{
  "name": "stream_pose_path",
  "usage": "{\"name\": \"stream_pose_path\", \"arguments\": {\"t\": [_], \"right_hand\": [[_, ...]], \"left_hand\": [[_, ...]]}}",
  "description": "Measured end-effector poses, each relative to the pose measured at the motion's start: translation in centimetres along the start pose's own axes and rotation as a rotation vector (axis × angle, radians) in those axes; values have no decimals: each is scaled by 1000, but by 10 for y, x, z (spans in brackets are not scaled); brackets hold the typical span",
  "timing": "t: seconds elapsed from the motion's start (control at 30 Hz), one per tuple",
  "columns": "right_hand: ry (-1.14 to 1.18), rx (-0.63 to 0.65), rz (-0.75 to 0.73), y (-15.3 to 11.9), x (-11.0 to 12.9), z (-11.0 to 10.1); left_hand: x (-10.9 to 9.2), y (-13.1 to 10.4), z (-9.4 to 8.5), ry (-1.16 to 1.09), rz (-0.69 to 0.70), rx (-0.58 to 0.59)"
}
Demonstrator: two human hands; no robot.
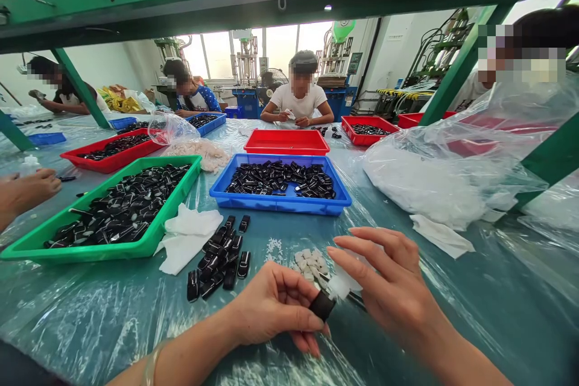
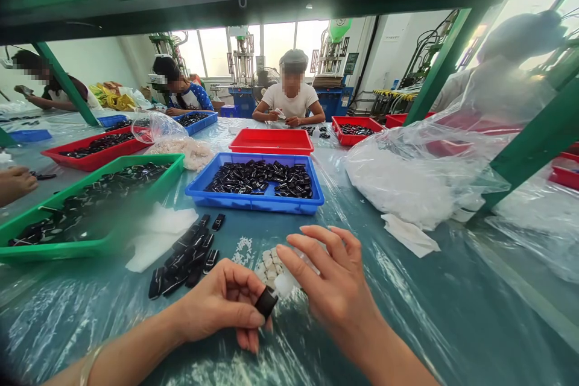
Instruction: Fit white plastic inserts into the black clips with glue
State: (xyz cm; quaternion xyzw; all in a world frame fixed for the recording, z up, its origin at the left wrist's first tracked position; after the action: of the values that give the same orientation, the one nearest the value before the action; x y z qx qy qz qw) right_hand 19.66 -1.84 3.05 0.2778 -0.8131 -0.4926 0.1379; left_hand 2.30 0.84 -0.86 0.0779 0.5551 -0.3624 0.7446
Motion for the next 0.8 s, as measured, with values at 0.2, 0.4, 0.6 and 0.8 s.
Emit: {"name": "stream_pose_path", "arguments": {"t": [0.2, 0.4, 0.6, 0.8], "right_hand": [[-21, -16, 8, 3, 1, 0], [-17, -12, 9, 0, 3, 2], [-14, -8, 18, 1, 5, 1], [-10, -24, 9, 4, 4, 0]], "left_hand": [[-1, 0, 1, -3, -1, -22], [0, 0, 1, 17, -8, -21], [-1, 0, 1, 26, -1, -14], [0, 1, 1, 22, 5, -13]]}}
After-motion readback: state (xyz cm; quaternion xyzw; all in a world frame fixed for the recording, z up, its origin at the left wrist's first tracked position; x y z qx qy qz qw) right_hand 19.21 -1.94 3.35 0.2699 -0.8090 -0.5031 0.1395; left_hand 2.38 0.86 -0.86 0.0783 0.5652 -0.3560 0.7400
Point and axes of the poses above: each hand's wrist, its own y-axis towards the middle knuckle, its own z-axis out of the palm, x = y × z, the point moved 2 cm from there along y, towards the middle knuckle, and after that the axes turned 10 degrees about -x, right-handed, at the moved point
